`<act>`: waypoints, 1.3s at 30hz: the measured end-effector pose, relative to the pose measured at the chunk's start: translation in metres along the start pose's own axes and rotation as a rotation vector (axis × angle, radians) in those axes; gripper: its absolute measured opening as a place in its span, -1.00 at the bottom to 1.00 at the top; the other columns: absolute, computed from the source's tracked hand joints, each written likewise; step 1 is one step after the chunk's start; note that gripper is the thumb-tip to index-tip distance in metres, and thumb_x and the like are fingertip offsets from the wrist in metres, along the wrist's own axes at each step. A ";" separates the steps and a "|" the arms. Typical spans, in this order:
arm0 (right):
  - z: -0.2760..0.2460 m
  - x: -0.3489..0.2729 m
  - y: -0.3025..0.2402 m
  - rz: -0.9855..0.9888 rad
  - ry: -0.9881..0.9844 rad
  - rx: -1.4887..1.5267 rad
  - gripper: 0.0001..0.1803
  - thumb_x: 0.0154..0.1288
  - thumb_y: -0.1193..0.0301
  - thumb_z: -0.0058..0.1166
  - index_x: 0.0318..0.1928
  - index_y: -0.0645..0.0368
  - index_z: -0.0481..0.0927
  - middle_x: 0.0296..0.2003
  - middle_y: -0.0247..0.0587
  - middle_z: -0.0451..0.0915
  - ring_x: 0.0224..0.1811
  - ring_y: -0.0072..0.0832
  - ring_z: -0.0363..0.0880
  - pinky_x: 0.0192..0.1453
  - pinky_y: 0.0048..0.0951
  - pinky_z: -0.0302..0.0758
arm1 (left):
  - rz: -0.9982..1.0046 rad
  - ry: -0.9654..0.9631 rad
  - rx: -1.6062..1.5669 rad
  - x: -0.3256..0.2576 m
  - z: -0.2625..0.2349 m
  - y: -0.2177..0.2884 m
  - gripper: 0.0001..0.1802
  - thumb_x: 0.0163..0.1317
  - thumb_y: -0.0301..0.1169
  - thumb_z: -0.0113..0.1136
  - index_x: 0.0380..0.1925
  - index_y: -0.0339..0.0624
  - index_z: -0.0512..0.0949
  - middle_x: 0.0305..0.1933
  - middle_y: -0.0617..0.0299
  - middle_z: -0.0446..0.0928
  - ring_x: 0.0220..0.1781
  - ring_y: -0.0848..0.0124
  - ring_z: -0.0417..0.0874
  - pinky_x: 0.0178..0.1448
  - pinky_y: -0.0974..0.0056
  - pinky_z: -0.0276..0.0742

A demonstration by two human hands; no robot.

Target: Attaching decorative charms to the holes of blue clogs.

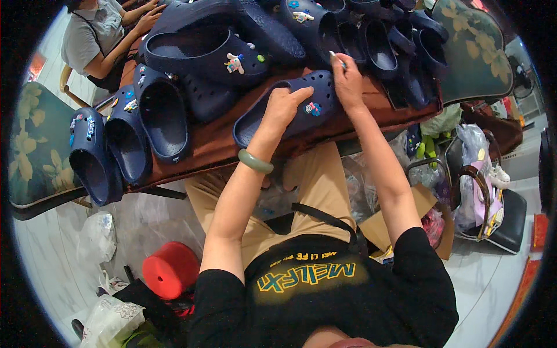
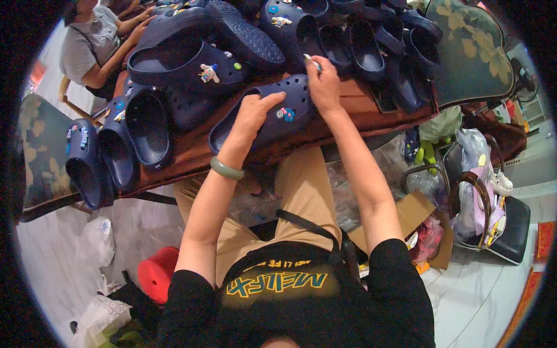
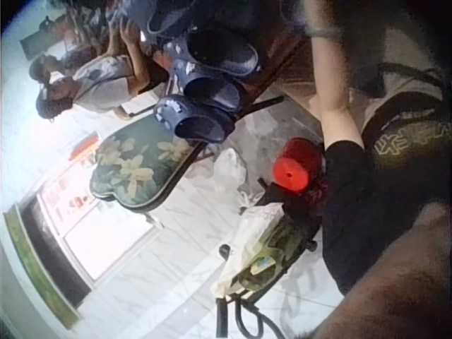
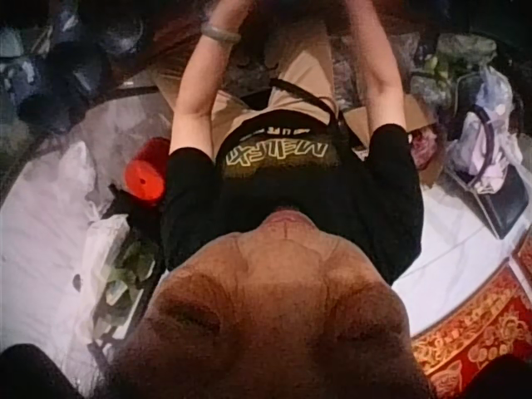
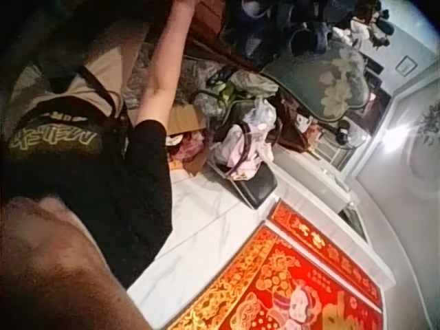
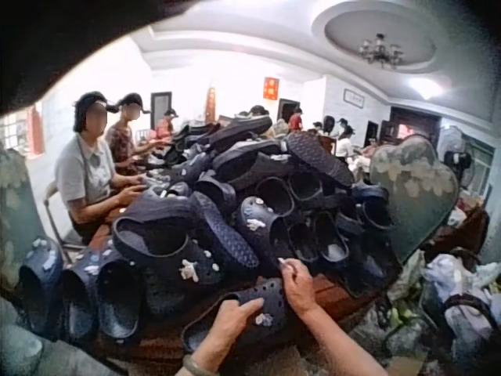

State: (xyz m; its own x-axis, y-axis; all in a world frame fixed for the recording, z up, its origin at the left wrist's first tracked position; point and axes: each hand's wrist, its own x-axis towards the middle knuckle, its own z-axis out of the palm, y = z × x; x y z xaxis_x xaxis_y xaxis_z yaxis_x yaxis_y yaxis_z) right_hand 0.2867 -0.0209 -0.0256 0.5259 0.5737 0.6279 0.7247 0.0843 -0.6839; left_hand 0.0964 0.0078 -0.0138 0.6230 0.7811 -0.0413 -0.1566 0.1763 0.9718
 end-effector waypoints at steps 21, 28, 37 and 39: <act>-0.028 -0.087 -0.048 -0.410 -0.260 0.030 -0.60 0.01 0.54 0.31 -0.07 0.13 0.61 -0.16 -0.21 0.48 -0.13 -0.32 0.45 -0.03 -0.40 0.42 | -0.071 -0.083 -0.211 -0.001 -0.006 -0.004 -0.85 0.18 -0.41 0.22 -0.39 -0.30 0.65 -0.39 0.25 0.62 -0.41 0.51 0.59 -0.33 0.39 0.48; -0.019 -0.090 -0.045 -0.330 -0.218 0.086 -0.71 0.05 0.44 0.29 -0.19 0.08 0.54 -0.14 -0.23 0.47 -0.05 -0.29 0.40 0.06 -0.31 0.23 | -0.079 -0.062 -0.182 -0.003 -0.004 0.003 -0.85 0.17 -0.42 0.24 -0.39 -0.31 0.64 -0.40 0.25 0.62 -0.44 0.50 0.59 -0.34 0.39 0.49; -0.010 -0.096 -0.037 -0.467 -0.141 0.054 -0.71 0.11 0.51 0.20 -0.15 0.14 0.44 -0.21 -0.11 0.39 -0.13 -0.18 0.33 0.00 -0.26 0.24 | -0.093 -0.080 -0.276 0.006 -0.006 -0.009 -0.86 0.16 -0.42 0.25 -0.39 -0.29 0.64 -0.37 0.21 0.64 -0.41 0.45 0.64 -0.32 0.38 0.52; -0.009 -0.097 -0.035 -0.490 -0.097 0.052 -0.71 0.11 0.53 0.19 -0.16 0.16 0.43 -0.23 -0.09 0.38 -0.15 -0.16 0.32 -0.01 -0.25 0.26 | -0.108 -0.081 -0.277 0.005 -0.004 -0.006 -0.86 0.16 -0.42 0.24 -0.38 -0.29 0.64 -0.37 0.20 0.64 -0.41 0.44 0.64 -0.32 0.37 0.53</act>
State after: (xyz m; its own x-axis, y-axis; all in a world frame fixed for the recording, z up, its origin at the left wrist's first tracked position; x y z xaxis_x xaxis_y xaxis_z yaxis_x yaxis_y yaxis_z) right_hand 0.2141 -0.0873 -0.0590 0.0837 0.5295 0.8441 0.8518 0.4017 -0.3364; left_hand 0.0973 0.0127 -0.0206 0.7047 0.7007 -0.1115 -0.2819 0.4207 0.8623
